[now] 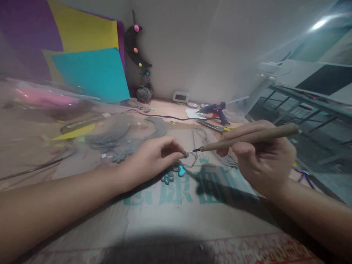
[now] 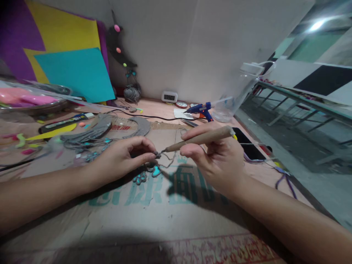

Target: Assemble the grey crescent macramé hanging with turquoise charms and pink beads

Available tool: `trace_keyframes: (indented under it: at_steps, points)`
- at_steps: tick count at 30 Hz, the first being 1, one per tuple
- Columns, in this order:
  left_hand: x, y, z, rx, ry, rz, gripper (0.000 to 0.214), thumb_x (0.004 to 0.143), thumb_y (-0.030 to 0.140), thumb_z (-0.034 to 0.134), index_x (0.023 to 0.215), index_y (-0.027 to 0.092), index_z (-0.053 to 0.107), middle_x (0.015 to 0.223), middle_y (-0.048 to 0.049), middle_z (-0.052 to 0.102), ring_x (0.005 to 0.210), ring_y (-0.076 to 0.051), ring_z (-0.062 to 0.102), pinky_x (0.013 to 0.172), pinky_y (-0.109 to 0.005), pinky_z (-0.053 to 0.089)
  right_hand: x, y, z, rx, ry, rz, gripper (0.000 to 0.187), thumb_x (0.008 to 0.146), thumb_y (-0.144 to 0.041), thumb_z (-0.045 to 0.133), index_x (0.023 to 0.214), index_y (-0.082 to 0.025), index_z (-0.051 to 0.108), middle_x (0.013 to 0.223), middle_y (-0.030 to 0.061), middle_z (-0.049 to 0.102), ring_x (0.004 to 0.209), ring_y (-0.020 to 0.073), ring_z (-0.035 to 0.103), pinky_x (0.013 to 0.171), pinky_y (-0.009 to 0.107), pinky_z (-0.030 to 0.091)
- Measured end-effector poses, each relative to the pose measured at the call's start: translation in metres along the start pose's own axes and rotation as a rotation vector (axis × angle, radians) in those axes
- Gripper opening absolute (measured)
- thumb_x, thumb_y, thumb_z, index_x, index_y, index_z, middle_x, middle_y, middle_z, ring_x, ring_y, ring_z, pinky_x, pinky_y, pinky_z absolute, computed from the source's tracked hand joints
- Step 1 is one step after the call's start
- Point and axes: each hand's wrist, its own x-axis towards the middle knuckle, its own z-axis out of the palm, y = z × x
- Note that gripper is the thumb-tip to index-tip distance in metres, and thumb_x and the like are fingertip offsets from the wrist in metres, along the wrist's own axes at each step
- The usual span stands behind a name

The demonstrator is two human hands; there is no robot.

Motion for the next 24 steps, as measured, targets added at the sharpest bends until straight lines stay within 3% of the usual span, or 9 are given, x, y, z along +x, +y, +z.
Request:
trace_keyframes:
  at_steps: [11, 17, 24]
  points:
    - [0.0005, -0.0011, -0.0002, -0.026, -0.004, 0.003, 0.009, 0.089, 0.029, 0.064, 0.091, 0.021, 0.068, 0.079, 0.0034, 0.07, 0.074, -0.011, 0.063, 0.067, -0.022, 0.046, -0.0015, 0.0042, 0.0061, -0.05, -0.153, 0.008, 0.017, 0.088, -0.041, 0.068, 0.087, -0.025, 0.07, 0.079, 0.0017, 0.07, 0.072, 0.017, 0.068, 0.066, 0.034, 0.053]
    - [0.0004, -0.0047, 0.0012, -0.142, -0.025, -0.074, 0.017, 0.087, 0.033, 0.066, 0.1, 0.022, 0.069, 0.084, 0.0023, 0.073, 0.075, -0.013, 0.066, 0.068, -0.023, 0.049, -0.0026, 0.0039, 0.0044, -0.047, -0.158, -0.042, 0.009, 0.088, -0.033, 0.07, 0.085, -0.025, 0.07, 0.083, 0.0015, 0.071, 0.073, 0.0156, 0.069, 0.066, 0.032, 0.054]
    - [0.0005, -0.0009, 0.0013, -0.09, -0.015, -0.066, 0.013, 0.085, 0.033, 0.067, 0.089, 0.021, 0.071, 0.08, 0.003, 0.072, 0.072, -0.011, 0.064, 0.064, -0.021, 0.047, -0.0017, -0.0008, 0.0069, -0.053, -0.16, -0.106, 0.007, 0.086, -0.03, 0.072, 0.087, -0.024, 0.069, 0.084, 0.0005, 0.073, 0.067, 0.0122, 0.068, 0.064, 0.028, 0.054]
